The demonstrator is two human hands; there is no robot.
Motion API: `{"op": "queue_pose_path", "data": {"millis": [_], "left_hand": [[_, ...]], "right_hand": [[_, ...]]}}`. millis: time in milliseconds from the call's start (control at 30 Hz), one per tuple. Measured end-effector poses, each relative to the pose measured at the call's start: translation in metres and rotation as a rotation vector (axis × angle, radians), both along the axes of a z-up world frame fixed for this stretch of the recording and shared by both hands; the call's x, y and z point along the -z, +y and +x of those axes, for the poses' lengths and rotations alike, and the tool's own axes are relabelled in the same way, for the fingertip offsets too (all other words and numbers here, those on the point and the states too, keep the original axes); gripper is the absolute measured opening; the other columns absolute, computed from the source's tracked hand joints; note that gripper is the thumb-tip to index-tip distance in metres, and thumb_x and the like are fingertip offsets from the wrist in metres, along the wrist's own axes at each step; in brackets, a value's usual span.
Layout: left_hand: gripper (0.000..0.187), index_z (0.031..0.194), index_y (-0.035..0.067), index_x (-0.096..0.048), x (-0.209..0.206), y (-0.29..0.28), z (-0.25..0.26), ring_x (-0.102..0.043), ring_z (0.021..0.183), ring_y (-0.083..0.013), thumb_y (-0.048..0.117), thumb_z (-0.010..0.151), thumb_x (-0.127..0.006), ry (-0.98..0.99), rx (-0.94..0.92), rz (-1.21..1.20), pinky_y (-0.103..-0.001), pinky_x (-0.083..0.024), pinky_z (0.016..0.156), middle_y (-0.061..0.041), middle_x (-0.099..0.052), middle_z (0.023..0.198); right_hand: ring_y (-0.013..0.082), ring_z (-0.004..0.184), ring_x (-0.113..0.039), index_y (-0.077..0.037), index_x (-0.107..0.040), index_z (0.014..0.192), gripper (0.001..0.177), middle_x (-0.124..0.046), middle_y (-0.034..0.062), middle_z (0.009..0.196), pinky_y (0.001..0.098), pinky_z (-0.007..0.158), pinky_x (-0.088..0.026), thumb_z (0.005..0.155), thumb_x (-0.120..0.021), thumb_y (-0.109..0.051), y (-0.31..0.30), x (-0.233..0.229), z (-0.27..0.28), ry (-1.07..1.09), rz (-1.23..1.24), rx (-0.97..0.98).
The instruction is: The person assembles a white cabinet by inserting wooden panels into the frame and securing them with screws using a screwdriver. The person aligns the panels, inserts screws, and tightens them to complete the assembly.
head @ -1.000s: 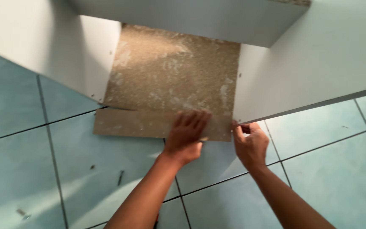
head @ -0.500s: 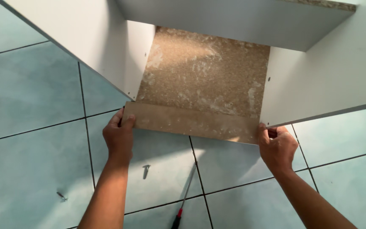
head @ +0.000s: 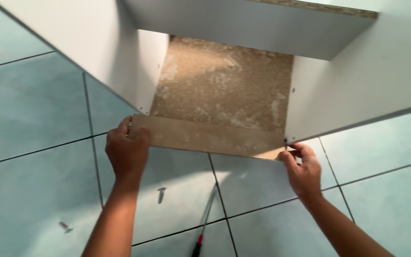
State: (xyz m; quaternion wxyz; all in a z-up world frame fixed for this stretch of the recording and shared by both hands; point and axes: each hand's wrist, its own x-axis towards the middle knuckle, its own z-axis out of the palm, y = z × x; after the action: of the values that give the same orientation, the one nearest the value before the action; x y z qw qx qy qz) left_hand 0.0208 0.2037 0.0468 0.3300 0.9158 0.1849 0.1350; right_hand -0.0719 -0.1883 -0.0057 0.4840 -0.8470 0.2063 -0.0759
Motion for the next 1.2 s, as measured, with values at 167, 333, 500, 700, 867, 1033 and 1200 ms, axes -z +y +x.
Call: {"op": "queue_pose_path", "data": {"millis": [167,333,500,700,867,1033,1200], "left_hand": [[0.048,0.132,0.006,-0.068,0.04,0.001,0.019,-0.068,0.113,-0.0308,0.023,0.088,-0.077,0.036,-0.081,-0.151,-0.04,-0.053,0.098,-0.019,-0.07,0.125],[0.052,0.139,0.006,-0.064,0.069,0.007,0.018,-0.073,0.106,-0.0264,0.023,0.092,-0.074,0.086,-0.079,-0.165,-0.036,-0.054,0.095,-0.02,-0.073,0.12],[0.051,0.141,0.004,-0.062,0.07,0.005,0.017,-0.073,0.106,-0.0265,0.022,0.094,-0.073,0.071,0.003,-0.14,-0.036,-0.054,0.093,-0.02,-0.073,0.12],[0.053,0.146,0.006,-0.062,0.056,-0.001,0.017,-0.073,0.101,-0.03,0.022,0.097,-0.072,0.157,0.041,-0.058,-0.039,-0.054,0.093,-0.023,-0.075,0.112],[0.05,0.137,-0.001,-0.065,0.041,-0.002,0.016,-0.072,0.106,-0.0266,0.019,0.092,-0.077,0.004,0.052,-0.095,-0.037,-0.055,0.092,-0.02,-0.073,0.119],[0.045,0.123,-0.003,-0.066,0.009,-0.01,-0.007,-0.074,0.098,-0.0187,0.018,0.087,-0.081,-0.114,-0.058,-0.328,-0.03,-0.059,0.086,-0.014,-0.076,0.112],[0.04,0.123,-0.004,-0.07,-0.023,-0.023,-0.014,-0.072,0.09,-0.0149,0.014,0.089,-0.079,-0.274,-0.015,-0.4,-0.028,-0.059,0.081,-0.012,-0.077,0.105]], "right_hand": [[0.0154,0.083,-0.063,0.002,-0.066,0.116,0.025,-0.069,0.012,0.1,0.0294,0.073,-0.055,0.097,-0.063,-0.015,-0.006,0.01,-0.005,-0.049,0.242,0.019],[0.012,0.084,-0.065,-0.001,-0.072,0.103,0.019,-0.072,0.0071,0.1,0.0267,0.075,-0.055,0.1,-0.067,-0.018,0.002,0.008,-0.001,-0.098,-0.052,0.033],[0.0109,0.079,-0.068,-0.002,-0.071,0.104,0.019,-0.073,0.0051,0.097,0.0254,0.071,-0.056,0.098,-0.067,-0.02,0.008,-0.003,0.001,-0.06,-0.038,0.064],[0.0111,0.079,-0.067,0.0,-0.072,0.107,0.021,-0.073,0.0062,0.097,0.0265,0.072,-0.057,0.099,-0.066,-0.019,0.001,-0.004,-0.002,-0.077,0.06,0.023],[0.0113,0.084,-0.068,0.002,-0.065,0.118,0.033,-0.07,0.0082,0.101,0.0267,0.074,-0.058,0.096,-0.068,-0.023,-0.012,0.002,-0.004,-0.098,0.018,-0.13],[0.014,0.079,-0.058,0.002,-0.056,0.125,0.048,-0.062,0.0079,0.094,0.0295,0.069,-0.054,0.092,-0.074,-0.028,-0.002,0.008,-0.011,-0.115,0.005,-0.167],[0.0138,0.084,-0.057,0.003,-0.054,0.129,0.049,-0.058,0.0076,0.104,0.0299,0.075,-0.053,0.093,-0.072,-0.025,-0.004,0.016,-0.013,-0.138,-0.023,-0.177]]}}
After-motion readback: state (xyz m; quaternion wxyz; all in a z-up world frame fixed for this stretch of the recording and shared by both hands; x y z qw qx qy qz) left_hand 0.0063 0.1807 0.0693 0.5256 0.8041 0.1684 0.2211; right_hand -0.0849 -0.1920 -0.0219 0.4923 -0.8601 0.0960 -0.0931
